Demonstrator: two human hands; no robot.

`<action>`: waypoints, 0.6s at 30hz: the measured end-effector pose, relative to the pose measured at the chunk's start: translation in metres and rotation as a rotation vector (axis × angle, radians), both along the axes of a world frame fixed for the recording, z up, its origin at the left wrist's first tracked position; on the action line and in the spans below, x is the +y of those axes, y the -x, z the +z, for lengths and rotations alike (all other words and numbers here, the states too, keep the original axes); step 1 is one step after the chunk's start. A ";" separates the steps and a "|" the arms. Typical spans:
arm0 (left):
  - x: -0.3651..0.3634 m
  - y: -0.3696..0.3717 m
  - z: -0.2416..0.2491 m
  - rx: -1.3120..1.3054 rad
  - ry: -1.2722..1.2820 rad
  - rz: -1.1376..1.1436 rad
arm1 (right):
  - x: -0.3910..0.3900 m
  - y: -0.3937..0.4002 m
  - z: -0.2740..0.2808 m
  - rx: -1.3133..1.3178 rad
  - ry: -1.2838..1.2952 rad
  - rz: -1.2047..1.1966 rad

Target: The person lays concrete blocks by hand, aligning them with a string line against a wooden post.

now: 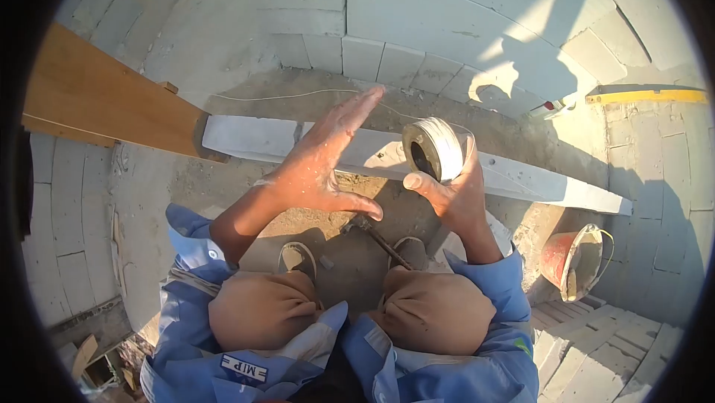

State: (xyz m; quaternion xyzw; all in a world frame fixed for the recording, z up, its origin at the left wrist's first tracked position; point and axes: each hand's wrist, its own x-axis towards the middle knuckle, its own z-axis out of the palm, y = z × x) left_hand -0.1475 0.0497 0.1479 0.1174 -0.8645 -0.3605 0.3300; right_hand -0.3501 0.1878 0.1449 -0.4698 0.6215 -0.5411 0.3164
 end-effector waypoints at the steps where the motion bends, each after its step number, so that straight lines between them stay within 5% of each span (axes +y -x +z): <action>1: 0.006 0.017 -0.006 -0.051 0.024 -0.045 | 0.000 -0.004 -0.001 -0.019 0.003 0.077; 3: 0.019 0.045 -0.027 -0.065 -0.065 -0.106 | 0.005 -0.005 -0.023 -0.186 0.046 0.087; 5: 0.030 0.056 -0.048 -0.076 -0.259 -0.109 | 0.018 0.006 -0.029 -0.045 0.027 0.109; 10: 0.037 0.067 -0.050 0.004 -0.226 -0.089 | 0.036 0.039 -0.012 -0.099 0.002 0.264; 18: 0.044 0.071 -0.037 -0.124 -0.550 -0.154 | 0.039 0.043 0.015 0.201 0.185 0.064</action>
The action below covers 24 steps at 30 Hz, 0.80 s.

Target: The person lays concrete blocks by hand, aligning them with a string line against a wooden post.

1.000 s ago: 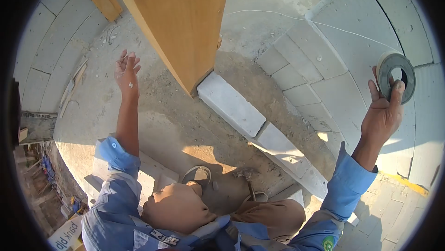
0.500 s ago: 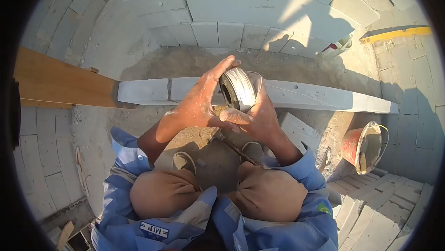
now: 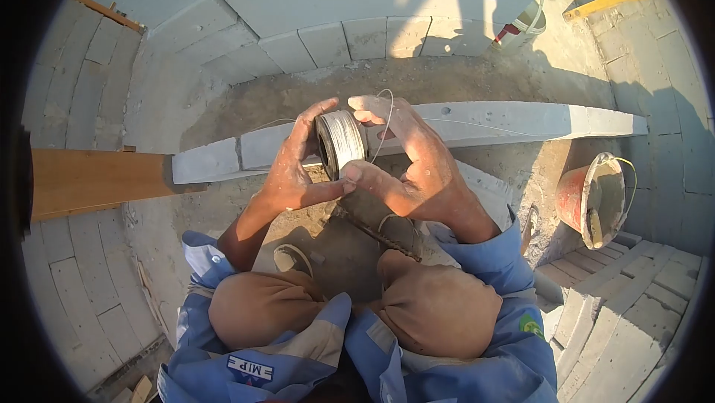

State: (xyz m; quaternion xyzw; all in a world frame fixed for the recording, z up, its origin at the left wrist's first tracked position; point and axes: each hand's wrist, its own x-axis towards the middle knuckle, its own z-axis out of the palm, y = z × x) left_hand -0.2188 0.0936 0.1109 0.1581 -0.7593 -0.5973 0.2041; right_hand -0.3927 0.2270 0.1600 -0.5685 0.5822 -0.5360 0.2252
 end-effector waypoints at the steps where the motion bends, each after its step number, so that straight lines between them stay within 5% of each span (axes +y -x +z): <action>1: 0.001 -0.001 0.004 -0.036 -0.042 -0.002 | -0.003 0.003 0.008 0.000 -0.003 -0.006; 9: -0.008 -0.023 0.005 0.078 -0.316 0.211 | -0.025 -0.007 0.019 0.165 0.058 0.127; 16: -0.012 -0.056 0.023 -0.440 -0.189 -0.140 | -0.105 -0.020 0.022 -0.016 -0.136 0.215; 19: -0.007 -0.067 0.002 0.042 -0.807 -0.268 | -0.142 -0.013 -0.011 0.073 -0.366 0.145; 20: -0.012 -0.072 -0.012 0.135 -0.831 -0.360 | -0.143 -0.007 -0.016 0.279 -0.593 0.088; 21: -0.011 -0.078 -0.014 0.184 -0.889 -0.290 | -0.133 0.007 -0.039 0.529 -0.401 0.129; 23: -0.010 -0.082 -0.011 0.311 -0.965 -0.197 | -0.123 0.007 -0.038 0.688 -0.477 0.043; 24: -0.014 -0.082 -0.013 0.348 -0.927 -0.130 | -0.115 -0.002 -0.015 0.595 -0.759 -0.089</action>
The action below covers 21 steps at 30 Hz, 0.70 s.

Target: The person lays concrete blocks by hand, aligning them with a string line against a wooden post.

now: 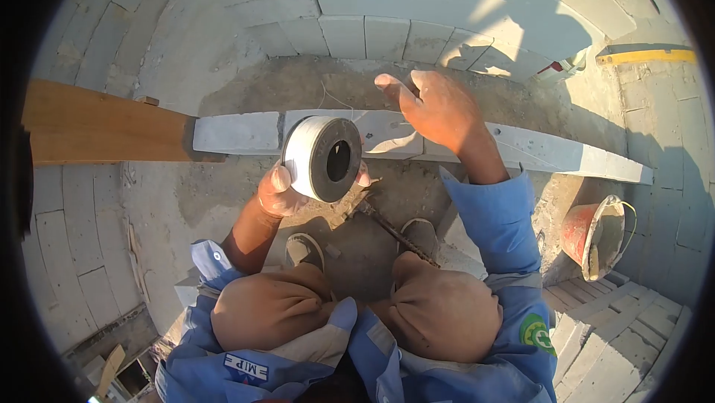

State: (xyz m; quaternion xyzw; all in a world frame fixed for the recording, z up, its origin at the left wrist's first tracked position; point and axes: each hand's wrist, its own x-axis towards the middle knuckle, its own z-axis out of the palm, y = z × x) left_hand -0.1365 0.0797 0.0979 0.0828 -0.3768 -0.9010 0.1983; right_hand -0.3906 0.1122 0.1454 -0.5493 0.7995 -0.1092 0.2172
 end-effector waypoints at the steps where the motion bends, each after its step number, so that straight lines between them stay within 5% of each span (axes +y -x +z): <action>1: -0.003 -0.003 0.001 -0.082 0.063 0.088 | 0.010 -0.005 0.005 -0.003 0.001 0.018; 4: -0.015 -0.004 0.010 -0.261 0.248 0.225 | 0.038 -0.016 0.009 -0.295 0.350 -0.130; 6: -0.017 -0.003 0.011 -0.240 0.363 0.314 | 0.048 -0.031 0.006 -0.596 0.652 0.088; 8: -0.015 0.003 0.016 -0.239 0.328 0.319 | 0.052 -0.043 0.006 -0.696 0.687 0.311; 10: -0.017 0.005 0.018 -0.292 0.603 0.346 | 0.051 -0.053 0.011 -0.616 0.665 0.432; 14: -0.010 0.005 0.021 -0.272 0.636 0.393 | 0.049 -0.056 0.014 -0.555 0.683 0.510; 18: -0.006 0.000 0.017 -0.269 0.625 0.229 | 0.051 -0.061 0.007 -0.832 0.765 0.126; 19: -0.005 0.000 0.022 -0.263 0.626 0.234 | 0.050 -0.059 0.012 -0.709 0.781 0.087; 21: -0.007 0.002 0.028 -0.396 1.020 0.221 | 0.050 -0.049 0.010 -0.627 0.757 0.115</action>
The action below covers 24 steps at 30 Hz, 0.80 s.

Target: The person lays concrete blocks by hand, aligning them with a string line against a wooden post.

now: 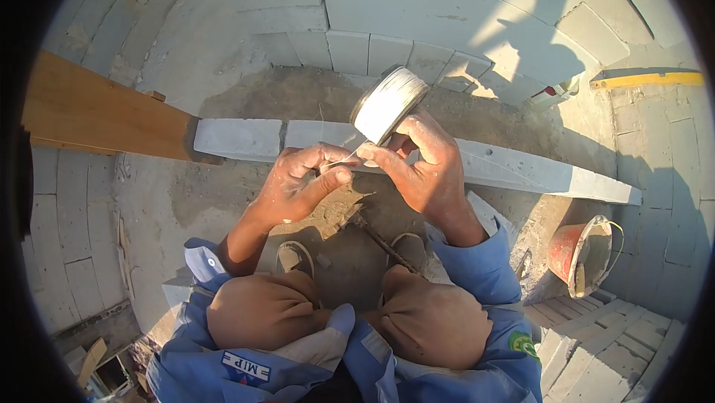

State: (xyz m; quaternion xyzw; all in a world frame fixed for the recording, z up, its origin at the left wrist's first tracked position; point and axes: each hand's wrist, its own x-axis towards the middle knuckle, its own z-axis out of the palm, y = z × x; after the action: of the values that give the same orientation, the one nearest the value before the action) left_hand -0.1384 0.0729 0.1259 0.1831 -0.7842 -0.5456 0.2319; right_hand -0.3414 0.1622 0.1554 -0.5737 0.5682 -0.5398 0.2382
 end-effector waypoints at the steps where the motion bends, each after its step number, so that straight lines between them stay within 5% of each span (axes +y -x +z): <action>1: 0.001 0.001 0.001 0.006 -0.001 0.007 | 0.001 0.004 -0.002 0.080 -0.020 0.001; 5: -0.003 -0.004 0.000 0.144 0.044 0.166 | 0.013 0.010 -0.005 0.135 -0.315 0.157; 9: -0.015 -0.013 0.002 0.094 0.069 0.061 | 0.014 0.005 0.008 0.097 -0.585 0.475; 12: -0.013 -0.013 -0.006 0.124 -0.034 0.105 | 0.027 0.009 0.000 -0.384 -0.551 0.699; 15: -0.006 -0.004 -0.020 0.181 -0.215 0.156 | 0.027 0.001 0.006 -0.771 -0.419 0.582; 16: -0.003 -0.003 -0.020 0.184 -0.227 0.127 | 0.020 0.002 -0.002 -0.723 -0.215 0.566; 19: 0.000 0.000 -0.016 0.171 -0.110 0.111 | 0.017 -0.005 0.003 -0.448 -0.151 0.160; 21: -0.001 -0.005 -0.008 0.043 -0.078 -0.006 | 0.012 -0.005 0.000 -0.459 -0.098 0.130; 24: -0.001 -0.004 -0.003 0.146 -0.061 0.028 | 0.011 0.005 -0.008 0.153 -0.350 0.094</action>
State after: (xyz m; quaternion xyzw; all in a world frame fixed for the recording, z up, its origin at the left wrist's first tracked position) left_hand -0.1342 0.0721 0.1230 0.1607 -0.7455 -0.5781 0.2903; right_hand -0.3461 0.1734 0.1472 -0.5888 0.6424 -0.3759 0.3151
